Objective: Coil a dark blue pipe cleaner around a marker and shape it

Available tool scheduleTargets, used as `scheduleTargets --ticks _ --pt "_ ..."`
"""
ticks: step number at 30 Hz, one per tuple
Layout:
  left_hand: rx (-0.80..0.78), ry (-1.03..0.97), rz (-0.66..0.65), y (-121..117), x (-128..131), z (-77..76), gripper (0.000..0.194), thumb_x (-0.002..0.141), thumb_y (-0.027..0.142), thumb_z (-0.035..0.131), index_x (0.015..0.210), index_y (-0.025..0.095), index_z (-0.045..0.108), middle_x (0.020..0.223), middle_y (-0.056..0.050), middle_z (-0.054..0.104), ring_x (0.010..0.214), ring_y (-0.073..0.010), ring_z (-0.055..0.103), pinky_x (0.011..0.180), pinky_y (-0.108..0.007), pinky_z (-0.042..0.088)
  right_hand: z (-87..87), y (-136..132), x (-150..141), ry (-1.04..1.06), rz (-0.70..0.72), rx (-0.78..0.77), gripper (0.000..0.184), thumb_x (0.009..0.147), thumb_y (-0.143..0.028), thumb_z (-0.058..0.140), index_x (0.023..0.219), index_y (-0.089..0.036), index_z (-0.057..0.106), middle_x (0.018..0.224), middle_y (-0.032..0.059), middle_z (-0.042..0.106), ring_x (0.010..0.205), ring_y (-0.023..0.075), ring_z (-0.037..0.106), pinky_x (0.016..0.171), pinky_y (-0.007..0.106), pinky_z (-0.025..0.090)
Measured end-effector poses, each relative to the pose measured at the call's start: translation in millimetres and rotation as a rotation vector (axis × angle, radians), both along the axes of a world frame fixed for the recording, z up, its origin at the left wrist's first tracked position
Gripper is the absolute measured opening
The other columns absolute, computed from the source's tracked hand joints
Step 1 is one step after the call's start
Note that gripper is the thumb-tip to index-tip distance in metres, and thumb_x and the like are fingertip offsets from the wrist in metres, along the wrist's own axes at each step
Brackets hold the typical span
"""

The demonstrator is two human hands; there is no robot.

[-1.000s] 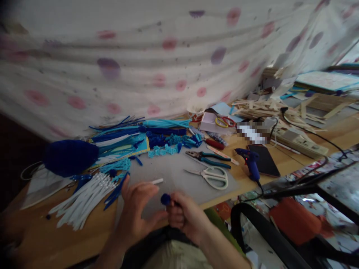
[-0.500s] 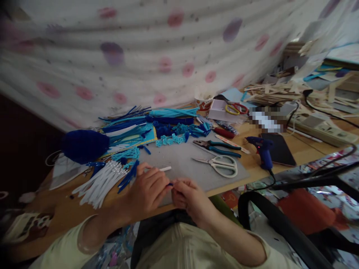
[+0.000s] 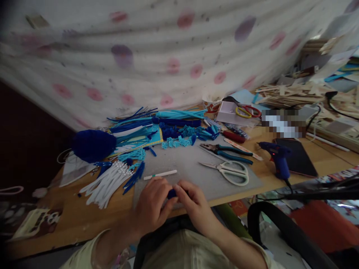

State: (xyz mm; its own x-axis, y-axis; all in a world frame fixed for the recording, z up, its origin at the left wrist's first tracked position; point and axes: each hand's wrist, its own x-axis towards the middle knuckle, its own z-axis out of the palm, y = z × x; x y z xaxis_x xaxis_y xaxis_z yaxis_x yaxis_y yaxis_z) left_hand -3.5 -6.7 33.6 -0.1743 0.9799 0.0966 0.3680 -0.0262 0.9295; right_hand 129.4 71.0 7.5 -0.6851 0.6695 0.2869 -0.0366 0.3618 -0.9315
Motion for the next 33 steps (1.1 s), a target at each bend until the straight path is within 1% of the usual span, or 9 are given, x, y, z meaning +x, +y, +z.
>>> scheduleTargets --ticks 2,6,8,10,14,16,24,28,33 --pt "-0.039 -0.018 0.034 2.0 0.4 -1.5 0.03 0.083 0.043 0.052 0.063 0.022 0.045 0.065 0.001 0.043 0.068 -0.0173 0.043 0.082 -0.038 0.04 -0.3 -1.3 -2.1 0.004 -0.007 0.027 0.033 0.098 -0.022 0.037 0.064 -0.022 0.033 0.058 -0.0047 0.036 0.053 0.012 0.038 0.051 0.025 0.03" --pt "-0.539 -0.529 -0.105 2.8 3.7 -0.4 0.042 0.088 0.049 0.036 0.056 0.024 0.03 0.05 0.008 0.024 0.043 -0.01 0.024 0.055 -0.028 0.039 -6.4 8.7 4.8 0.148 -0.084 0.756 0.019 0.089 -0.01 0.044 0.074 -0.02 0.05 0.06 -0.0034 0.048 0.058 0.0134 0.041 0.065 0.032 0.027" --pt "-0.593 -0.599 -0.202 2.5 0.5 1.6 0.046 0.089 0.052 0.034 0.053 0.023 0.031 0.047 0.009 0.022 0.04 -0.0089 0.023 0.052 -0.027 0.038 -7.7 13.9 7.0 0.169 -0.073 0.878 0.017 0.087 -0.009 0.046 0.078 -0.02 0.055 0.06 -0.0031 0.051 0.059 0.0137 0.042 0.067 0.034 0.025" --pt "-0.432 -0.498 -0.158 2.5 -6.7 3.7 0.047 0.093 0.052 0.036 0.06 0.02 0.046 0.051 0.005 0.037 0.046 -0.0107 0.038 0.058 -0.027 0.041 -6.4 15.1 4.9 0.144 -0.069 0.567 0.022 0.091 -0.015 0.045 0.071 -0.02 0.052 0.059 -0.0028 0.048 0.059 0.0137 0.041 0.065 0.033 0.026" --pt "-0.031 -0.147 0.031 3.0 -22.1 6.4 0.025 0.094 0.041 0.049 0.097 0.019 0.062 0.083 -0.001 0.06 0.08 -0.0148 0.057 0.076 -0.026 0.043 -0.7 9.5 -6.0 0.116 0.047 -0.511 0.042 0.089 -0.047 0.053 0.059 -0.021 0.04 0.056 -0.0046 0.033 0.052 0.0114 0.029 0.051 0.027 0.022" --pt "-0.006 -0.131 -0.003 3.4 -24.2 6.3 0.022 0.093 0.039 0.053 0.093 0.019 0.063 0.085 -0.002 0.061 0.081 -0.0149 0.058 0.077 -0.026 0.044 1.9 7.2 -9.5 0.142 0.133 -0.783 0.047 0.079 -0.055 0.063 0.057 -0.02 0.041 0.053 -0.0063 0.029 0.05 0.0096 0.022 0.048 0.025 0.018" --pt "-0.139 -0.6 0.044 4.9 -4.4 -2.4 0.032 0.078 0.046 0.071 0.078 0.017 0.059 0.062 0.002 0.059 0.052 -0.0096 0.054 0.054 -0.022 0.047 5.6 5.4 -7.9 0.229 0.238 -0.962 0.046 0.075 -0.054 0.07 0.056 -0.02 0.044 0.048 -0.0078 0.028 0.045 0.0077 0.02 0.046 0.025 0.02" --pt "-0.06 -0.521 0.073 -1.1 2.3 -5.7 0.021 0.085 0.037 0.064 0.086 0.016 0.062 0.072 -0.001 0.062 0.061 -0.0104 0.057 0.06 -0.022 0.048 1.7 6.2 -7.2 0.264 0.262 -1.036 0.044 0.072 -0.05 0.074 0.056 -0.019 0.047 0.048 -0.0083 0.028 0.044 0.0065 0.015 0.043 0.024 0.017" --pt "0.04 -0.205 0.079 -5.0 4.0 -4.3 0.008 0.083 0.016 0.062 0.09 0.019 0.062 0.083 0.0 0.064 0.075 -0.012 0.058 0.073 -0.022 0.047 -0.4 5.9 -8.3 0.287 0.331 -1.076 0.047 0.073 -0.049 0.073 0.055 -0.019 0.042 0.048 -0.0086 0.027 0.044 0.0061 0.015 0.042 0.023 0.013"
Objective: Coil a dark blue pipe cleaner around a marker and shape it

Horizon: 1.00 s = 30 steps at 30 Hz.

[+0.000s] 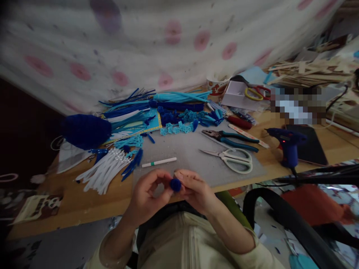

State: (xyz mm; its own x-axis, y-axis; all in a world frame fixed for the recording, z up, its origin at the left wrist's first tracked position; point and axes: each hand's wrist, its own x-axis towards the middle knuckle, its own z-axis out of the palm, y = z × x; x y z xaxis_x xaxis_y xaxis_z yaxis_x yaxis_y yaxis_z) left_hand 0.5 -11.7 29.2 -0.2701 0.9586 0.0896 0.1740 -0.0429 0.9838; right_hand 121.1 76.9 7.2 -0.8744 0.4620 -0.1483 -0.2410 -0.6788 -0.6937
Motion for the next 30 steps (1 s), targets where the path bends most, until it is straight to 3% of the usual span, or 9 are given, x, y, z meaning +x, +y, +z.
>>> scheduleTargets --ticks 5,7,10,14,16,19,23,27,30 --pt "0.032 0.25 0.055 1.3 -0.2 5.6 0.005 0.091 0.019 0.051 0.09 0.021 0.056 0.082 0.0 0.061 0.077 -0.0131 0.058 0.073 -0.024 0.046 0.0 -1.2 -1.6 -0.1 -0.063 0.274 0.047 0.082 -0.057 0.063 0.06 -0.019 0.044 0.056 -0.0054 0.034 0.051 0.0093 0.028 0.048 0.023 0.025" --pt "0.064 0.4 0.068 2.7 -0.4 4.5 0.005 0.091 0.018 0.05 0.093 0.021 0.054 0.083 -0.001 0.063 0.077 -0.014 0.059 0.073 -0.025 0.047 -2.6 -2.1 -0.2 -0.193 -0.228 0.462 0.04 0.085 -0.056 0.059 0.069 -0.02 0.05 0.063 -0.0028 0.042 0.059 0.0125 0.039 0.054 0.025 0.034" --pt "0.15 0.63 0.205 5.5 2.1 -3.3 0.009 0.09 0.014 0.048 0.093 0.021 0.052 0.08 -0.002 0.063 0.073 -0.0153 0.061 0.069 -0.026 0.048 -6.7 -6.8 4.1 -0.305 -0.571 0.805 0.022 0.09 -0.044 0.057 0.09 -0.023 0.055 0.082 0.0019 0.053 0.079 0.017 0.05 0.071 0.029 0.043" --pt "0.245 0.749 0.318 5.7 12.7 -15.5 0.009 0.09 0.016 0.048 0.095 0.021 0.052 0.078 -0.005 0.064 0.075 -0.018 0.062 0.069 -0.029 0.049 -6.7 -16.5 9.3 -0.355 -0.606 1.05 0.008 0.092 -0.029 0.056 0.098 -0.023 0.056 0.083 0.0029 0.059 0.076 0.017 0.057 0.068 0.028 0.047" --pt "0.209 0.64 0.304 3.2 18.3 -16.7 0.008 0.092 0.018 0.047 0.095 0.021 0.054 0.079 -0.005 0.065 0.076 -0.0178 0.062 0.071 -0.029 0.049 -5.2 -18.6 11.0 -0.394 -0.604 1.111 0.006 0.094 -0.025 0.052 0.097 -0.023 0.057 0.081 0.0035 0.064 0.072 0.0167 0.061 0.065 0.027 0.049" --pt "0.043 0.254 0.271 -1.1 23.6 -11.2 0.012 0.095 0.024 0.046 0.091 0.021 0.057 0.08 -0.003 0.066 0.075 -0.0154 0.062 0.069 -0.025 0.048 -4.0 -16.5 13.4 -0.432 -0.641 1.226 0.006 0.093 -0.021 0.054 0.092 -0.022 0.059 0.075 0.0019 0.068 0.066 0.0154 0.063 0.062 0.025 0.049" --pt "-0.107 -0.191 0.246 -0.7 25.0 -0.2 0.016 0.09 0.033 0.054 0.085 0.019 0.059 0.073 0.0 0.063 0.069 -0.0134 0.06 0.065 -0.022 0.048 -5.0 -9.9 14.4 -0.4 -0.639 1.228 0.006 0.092 -0.02 0.054 0.092 -0.022 0.06 0.077 0.0018 0.067 0.07 0.0156 0.063 0.064 0.025 0.049" --pt "-0.158 -0.334 0.217 5.1 24.3 2.2 0.017 0.086 0.035 0.059 0.083 0.018 0.06 0.067 0.002 0.059 0.062 -0.0114 0.057 0.061 -0.021 0.047 -8.3 -6.9 11.3 -0.311 -0.54 1.245 0.013 0.093 -0.023 0.052 0.102 -0.021 0.061 0.1 0.009 0.066 0.095 0.0217 0.063 0.08 0.032 0.05" --pt "-0.16 -0.365 0.264 8.3 24.2 -1.4 0.021 0.085 0.038 0.058 0.077 0.018 0.057 0.06 0.005 0.054 0.056 -0.0104 0.053 0.054 -0.02 0.044 -14.6 -6.2 9.3 -0.311 -0.494 1.272 0.013 0.095 -0.021 0.046 0.1 -0.02 0.058 0.092 0.0076 0.065 0.084 0.0195 0.063 0.073 0.03 0.05"
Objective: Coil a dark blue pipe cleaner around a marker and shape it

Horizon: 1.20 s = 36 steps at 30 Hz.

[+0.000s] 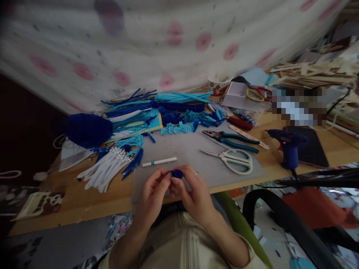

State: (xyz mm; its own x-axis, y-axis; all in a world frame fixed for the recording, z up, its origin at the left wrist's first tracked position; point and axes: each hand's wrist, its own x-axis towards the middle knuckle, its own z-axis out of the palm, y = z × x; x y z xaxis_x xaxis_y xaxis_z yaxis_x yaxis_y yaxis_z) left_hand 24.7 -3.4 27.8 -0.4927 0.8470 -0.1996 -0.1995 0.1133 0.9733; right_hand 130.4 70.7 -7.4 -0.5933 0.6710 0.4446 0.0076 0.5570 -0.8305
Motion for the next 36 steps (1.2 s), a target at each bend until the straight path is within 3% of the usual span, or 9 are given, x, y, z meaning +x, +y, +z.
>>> scheduleTargets --ticks 6,13,17,20,22,26,30,33,36 --pt "-0.046 0.006 0.013 0.2 -1.2 -1.7 0.023 0.083 0.04 0.058 0.074 0.02 0.051 0.053 0.007 0.047 0.047 -0.0089 0.044 0.046 -0.02 0.037 -8.3 3.2 1.1 -0.056 0.111 -0.009 0.009 0.097 -0.019 0.041 0.098 -0.022 0.05 0.085 0.0038 0.06 0.074 0.0164 0.056 0.065 0.027 0.046" --pt "-0.053 -0.031 -0.209 -0.2 -6.1 -0.3 0.025 0.089 0.038 0.047 0.07 0.022 0.044 0.053 0.008 0.039 0.047 -0.0097 0.04 0.048 -0.022 0.036 -11.3 -7.4 -5.4 0.005 0.116 -0.267 0.02 0.101 -0.032 0.038 0.085 -0.022 0.046 0.072 -0.0011 0.051 0.063 0.0137 0.047 0.059 0.025 0.04" --pt "0.016 0.513 -0.235 -1.7 -8.8 -0.3 0.023 0.094 0.028 0.043 0.072 0.021 0.046 0.065 0.003 0.047 0.062 -0.0122 0.047 0.059 -0.024 0.037 -10.5 -16.1 -9.4 0.14 0.001 -0.505 0.03 0.096 -0.045 0.046 0.077 -0.022 0.048 0.068 -0.0025 0.045 0.061 0.0134 0.042 0.056 0.025 0.037" --pt "0.146 1.022 -0.282 -5.7 -18.0 -0.1 0.022 0.095 0.021 0.04 0.076 0.021 0.051 0.071 -0.001 0.053 0.069 -0.0154 0.052 0.064 -0.027 0.039 0.3 -17.8 -7.0 0.205 0.044 -0.727 0.034 0.091 -0.05 0.053 0.074 -0.022 0.048 0.067 -0.0035 0.041 0.059 0.0124 0.038 0.055 0.024 0.037" --pt "0.202 1.261 -0.319 -10.0 -27.0 2.3 0.02 0.095 0.019 0.039 0.081 0.02 0.055 0.074 -0.003 0.056 0.072 -0.0175 0.053 0.066 -0.029 0.04 10.1 -17.0 -3.7 0.2 0.081 -0.74 0.033 0.088 -0.049 0.059 0.073 -0.021 0.049 0.067 -0.0036 0.041 0.059 0.0119 0.036 0.054 0.023 0.035" --pt "0.227 1.48 -0.379 -15.6 -40.4 11.2 0.023 0.095 0.017 0.037 0.086 0.018 0.058 0.072 -0.003 0.055 0.069 -0.0168 0.052 0.061 -0.028 0.041 22.7 -15.5 -1.3 0.15 0.14 -0.757 0.035 0.084 -0.046 0.066 0.068 -0.02 0.049 0.063 -0.0044 0.04 0.057 0.0105 0.034 0.051 0.022 0.03" --pt "0.38 1.765 -0.32 -11.1 -40.5 12.3 0.025 0.094 0.013 0.041 0.075 0.018 0.056 0.062 0.0 0.05 0.06 -0.0166 0.047 0.054 -0.031 0.035 22.3 -16.4 -8.2 0.244 0.18 -1.195 0.042 0.074 -0.045 0.076 0.063 -0.019 0.045 0.055 -0.0075 0.036 0.05 0.0074 0.028 0.047 0.02 0.026" --pt "0.455 1.958 -0.38 -8.3 -36.4 9.5 0.02 0.09 0.009 0.048 0.074 0.017 0.055 0.061 0.002 0.051 0.059 -0.0155 0.048 0.06 -0.031 0.039 20.5 -16.8 -11.8 0.287 0.159 -1.564 0.044 0.059 -0.037 0.086 0.062 -0.019 0.047 0.054 -0.0091 0.032 0.048 0.0057 0.025 0.046 0.018 0.027" --pt "0.43 2.048 -0.43 -11.3 -33.2 11.5 0.016 0.089 0.008 0.049 0.078 0.016 0.057 0.064 0.002 0.054 0.061 -0.0152 0.052 0.067 -0.031 0.044 17.9 -16.2 -11.0 0.294 0.176 -1.696 0.039 0.056 -0.031 0.088 0.063 -0.018 0.052 0.054 -0.0088 0.035 0.048 0.0058 0.029 0.047 0.018 0.031"
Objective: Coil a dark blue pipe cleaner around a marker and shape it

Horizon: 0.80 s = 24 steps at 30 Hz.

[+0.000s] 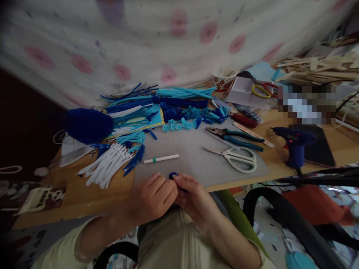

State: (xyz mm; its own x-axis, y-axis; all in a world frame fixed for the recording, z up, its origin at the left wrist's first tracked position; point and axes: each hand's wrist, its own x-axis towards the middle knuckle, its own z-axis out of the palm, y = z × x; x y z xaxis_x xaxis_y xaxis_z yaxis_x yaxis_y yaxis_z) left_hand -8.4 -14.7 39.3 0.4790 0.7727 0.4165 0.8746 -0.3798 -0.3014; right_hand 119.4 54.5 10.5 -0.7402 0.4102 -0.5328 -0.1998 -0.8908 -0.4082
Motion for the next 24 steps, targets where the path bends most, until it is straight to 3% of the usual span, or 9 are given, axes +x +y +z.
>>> scheduleTargets --ticks 3,7,9,15,21,24 --pt "-0.026 -0.116 0.006 -5.8 -0.9 4.8 0.014 0.091 0.01 0.047 0.087 0.012 0.06 0.067 -0.001 0.058 0.062 -0.0169 0.055 0.066 -0.033 0.046 -5.6 2.5 2.6 0.111 0.006 0.072 0.034 0.064 -0.031 0.085 0.065 -0.017 0.055 0.056 -0.0067 0.041 0.05 0.0065 0.034 0.051 0.018 0.034" --pt "-0.122 -0.791 0.11 -9.6 -8.1 2.2 0.018 0.094 0.013 0.047 0.108 0.014 0.058 0.085 -0.005 0.066 0.079 -0.0162 0.061 0.073 -0.028 0.05 -15.7 9.0 5.3 0.266 0.059 0.242 0.029 0.075 -0.037 0.079 0.072 -0.016 0.059 0.057 -0.006 0.043 0.051 0.0067 0.034 0.055 0.02 0.035" --pt "-0.157 -1.029 0.154 -8.4 -11.5 -3.0 0.019 0.092 0.012 0.052 0.11 0.018 0.059 0.09 -0.004 0.066 0.084 -0.014 0.062 0.077 -0.025 0.05 -19.3 12.2 6.8 0.298 0.125 0.313 0.029 0.078 -0.04 0.075 0.076 -0.016 0.059 0.056 -0.0063 0.042 0.052 0.0075 0.035 0.056 0.022 0.034" --pt "-0.26 -1.034 -0.014 -2.1 -17.4 -6.8 0.017 0.09 0.01 0.057 0.102 0.018 0.064 0.093 -0.005 0.064 0.086 -0.0129 0.061 0.077 -0.022 0.048 -18.3 18.3 12.8 0.229 0.279 0.465 0.03 0.082 -0.044 0.07 0.085 -0.016 0.059 0.059 -0.0054 0.044 0.055 0.0091 0.039 0.056 0.024 0.031" --pt "-0.491 -1.188 0.132 2.6 -19.5 -0.5 0.005 0.087 0.014 0.062 0.087 0.018 0.06 0.084 -0.001 0.063 0.08 -0.0121 0.06 0.075 -0.021 0.047 -6.6 23.9 16.8 0.086 0.293 0.75 0.03 0.088 -0.046 0.061 0.082 -0.017 0.057 0.064 -0.0039 0.044 0.058 0.0099 0.038 0.054 0.024 0.03" --pt "-0.465 -1.489 0.268 5.7 -10.5 -8.9 0.007 0.085 0.022 0.066 0.085 0.018 0.06 0.083 0.0 0.064 0.079 -0.0121 0.061 0.075 -0.022 0.048 -2.0 24.5 16.6 -0.07 0.258 0.945 0.031 0.09 -0.046 0.058 0.078 -0.018 0.056 0.066 -0.004 0.042 0.06 0.0103 0.038 0.053 0.023 0.03"
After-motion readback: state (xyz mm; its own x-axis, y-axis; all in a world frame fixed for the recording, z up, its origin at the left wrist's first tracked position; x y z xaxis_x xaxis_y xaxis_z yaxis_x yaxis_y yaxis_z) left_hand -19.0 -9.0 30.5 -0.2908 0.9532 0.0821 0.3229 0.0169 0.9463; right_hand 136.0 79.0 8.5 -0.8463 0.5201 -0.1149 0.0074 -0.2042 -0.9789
